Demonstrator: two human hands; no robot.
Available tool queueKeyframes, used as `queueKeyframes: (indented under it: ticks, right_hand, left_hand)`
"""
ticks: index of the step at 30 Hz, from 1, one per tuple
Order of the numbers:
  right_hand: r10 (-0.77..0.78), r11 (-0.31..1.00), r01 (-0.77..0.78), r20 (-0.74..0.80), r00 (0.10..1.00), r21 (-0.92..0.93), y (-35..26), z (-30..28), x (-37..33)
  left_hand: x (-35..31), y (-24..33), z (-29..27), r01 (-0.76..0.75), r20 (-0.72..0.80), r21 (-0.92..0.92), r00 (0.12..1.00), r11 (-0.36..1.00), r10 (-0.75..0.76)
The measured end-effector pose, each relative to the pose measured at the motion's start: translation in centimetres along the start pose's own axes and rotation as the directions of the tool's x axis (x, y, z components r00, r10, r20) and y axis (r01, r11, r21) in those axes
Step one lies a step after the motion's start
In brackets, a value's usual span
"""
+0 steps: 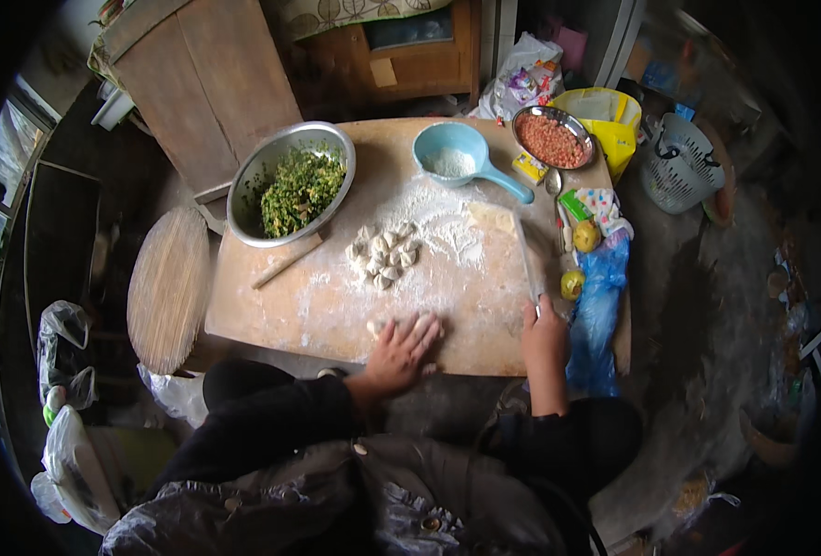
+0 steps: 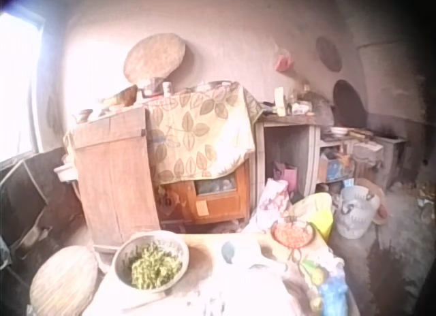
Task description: The person kneads a ball of dough on a floured wooden table, rolls it into a long rope, and cuts it into small pieces using a cleaver. The person then rolls the cut pieces into smaller balls and coats them in flour.
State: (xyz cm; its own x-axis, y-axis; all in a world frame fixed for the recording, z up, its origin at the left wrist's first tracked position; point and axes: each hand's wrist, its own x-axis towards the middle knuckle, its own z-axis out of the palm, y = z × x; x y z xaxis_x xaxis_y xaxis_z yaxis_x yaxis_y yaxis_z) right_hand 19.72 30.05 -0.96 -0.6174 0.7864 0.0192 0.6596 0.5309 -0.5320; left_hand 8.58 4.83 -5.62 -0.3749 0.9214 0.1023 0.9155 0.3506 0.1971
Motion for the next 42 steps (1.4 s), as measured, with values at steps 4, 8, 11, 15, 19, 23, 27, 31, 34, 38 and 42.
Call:
queueKeyframes:
  ticks: [4, 8, 11, 15, 19, 23, 27, 31, 34, 38, 42]
  right_hand:
    - [-0.05, 0.996, 0.057, -0.09, 0.995, 0.069, 1.1, 0.2, -0.5]
    - [-0.038, 0.96, 0.043, -0.022, 0.999, 0.278, 2.2, 0.4, -1.4]
    - [-0.104, 0.957, 0.124, -0.091, 0.99, 0.261, 2.5, 0.5, -2.7]
    - [0.17, 0.802, -0.352, 0.381, 0.909, 0.483, 2.6, -0.4, -3.9]
    - [0.218, 0.592, -0.54, 0.526, 0.822, 0.598, 2.3, -0.7, -3.8]
    - [0.261, 0.577, -0.552, 0.505, 0.823, 0.602, 1.9, 0.5, -3.3]
    - [0.236, 0.637, -0.497, 0.464, 0.854, 0.589, 2.3, 1.8, -3.4]
    - [0.241, 0.706, -0.461, 0.43, 0.87, 0.537, 3.7, 3.0, -3.3]
    - [0.256, 0.817, -0.366, 0.288, 0.923, 0.446, 4.7, 4.5, -3.6]
    - [0.025, 1.0, -0.025, -0.025, 0.999, 0.015, 5.5, 5.7, -3.9]
    - [-0.066, 0.983, 0.055, -0.054, 0.996, -0.176, 5.2, 5.9, -4.1]
  left_hand:
    - [5.6, -3.1, 1.2, 0.099, 0.056, 0.051, 0.993, 0.994, -0.102]
    - [10.6, -5.7, 0.4, 0.251, 0.002, 0.047, 0.968, 0.967, -0.252]
    - [11.8, -6.0, 0.3, 0.344, -0.04, 0.003, 0.938, 0.939, -0.344]
    - [7.7, -3.0, 0.5, 0.152, 0.054, 0.126, 0.986, 0.98, -0.16]
    - [-0.2, 1.0, -0.6, 0.076, 0.138, -0.081, 0.988, 0.994, -0.065]
    - [-0.2, 0.0, -0.9, 0.079, 0.223, -0.065, 0.973, 0.995, -0.063]
    - [6.7, -2.7, -0.1, 0.198, 0.077, 0.066, 0.976, 0.978, -0.202]
    - [11.4, -5.3, 0.0, 0.343, -0.118, 0.105, 0.936, 0.933, -0.331]
    - [11.1, -5.4, 0.5, 0.336, -0.152, 0.043, 0.933, 0.941, -0.326]
    - [6.0, -2.8, 1.3, 0.251, -0.077, 0.021, 0.966, 0.968, -0.248]
    - [-1.1, 1.5, 0.3, 0.188, 0.002, -0.094, 0.982, 0.978, -0.188]
